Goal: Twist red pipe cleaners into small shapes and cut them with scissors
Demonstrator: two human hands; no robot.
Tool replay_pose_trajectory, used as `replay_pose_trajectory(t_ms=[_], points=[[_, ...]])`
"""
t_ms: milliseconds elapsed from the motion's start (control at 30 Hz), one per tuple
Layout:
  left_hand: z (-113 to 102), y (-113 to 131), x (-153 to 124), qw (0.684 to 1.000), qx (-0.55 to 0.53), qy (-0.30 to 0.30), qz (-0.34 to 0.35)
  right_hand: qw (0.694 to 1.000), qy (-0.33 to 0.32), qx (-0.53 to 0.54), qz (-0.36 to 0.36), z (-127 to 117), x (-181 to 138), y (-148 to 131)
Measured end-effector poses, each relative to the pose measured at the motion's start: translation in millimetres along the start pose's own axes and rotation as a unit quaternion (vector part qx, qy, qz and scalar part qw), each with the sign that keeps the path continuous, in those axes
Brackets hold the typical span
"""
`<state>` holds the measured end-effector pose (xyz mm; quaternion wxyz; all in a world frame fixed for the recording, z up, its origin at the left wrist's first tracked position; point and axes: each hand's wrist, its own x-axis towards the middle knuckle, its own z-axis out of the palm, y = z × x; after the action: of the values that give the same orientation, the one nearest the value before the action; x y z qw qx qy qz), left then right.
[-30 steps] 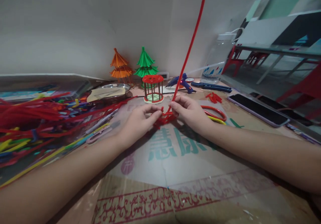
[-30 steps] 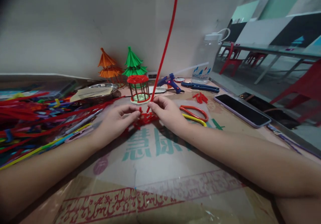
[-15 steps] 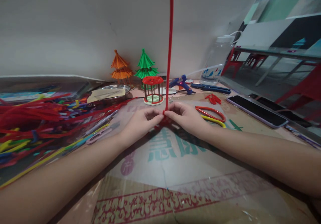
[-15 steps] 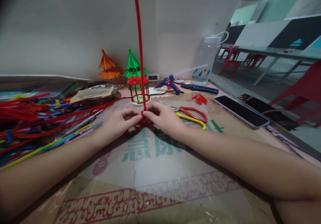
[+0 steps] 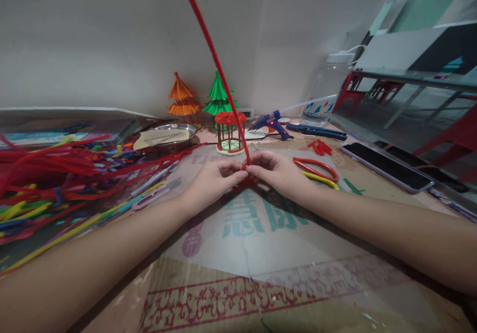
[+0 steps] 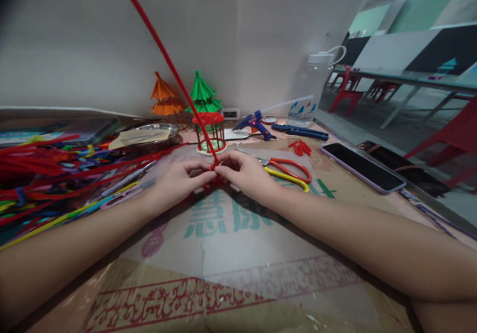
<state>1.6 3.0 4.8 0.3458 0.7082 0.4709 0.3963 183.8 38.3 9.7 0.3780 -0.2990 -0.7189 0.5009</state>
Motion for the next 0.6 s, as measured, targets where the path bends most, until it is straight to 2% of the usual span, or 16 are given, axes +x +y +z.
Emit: replay_pose_trajectory(t_ms=[333,600], points=[[0.9,-2.2,0.3,0.999,-0.040,-0.012,-0.024,0.999,0.000,0.037,0.015,0.0,0.6,1.8],[1.3,5.6,0.4,0.999,0.021,-0.015,-0.024,0.999,-0.004,0.026,0.030,0.3,-1.1,-4.2]])
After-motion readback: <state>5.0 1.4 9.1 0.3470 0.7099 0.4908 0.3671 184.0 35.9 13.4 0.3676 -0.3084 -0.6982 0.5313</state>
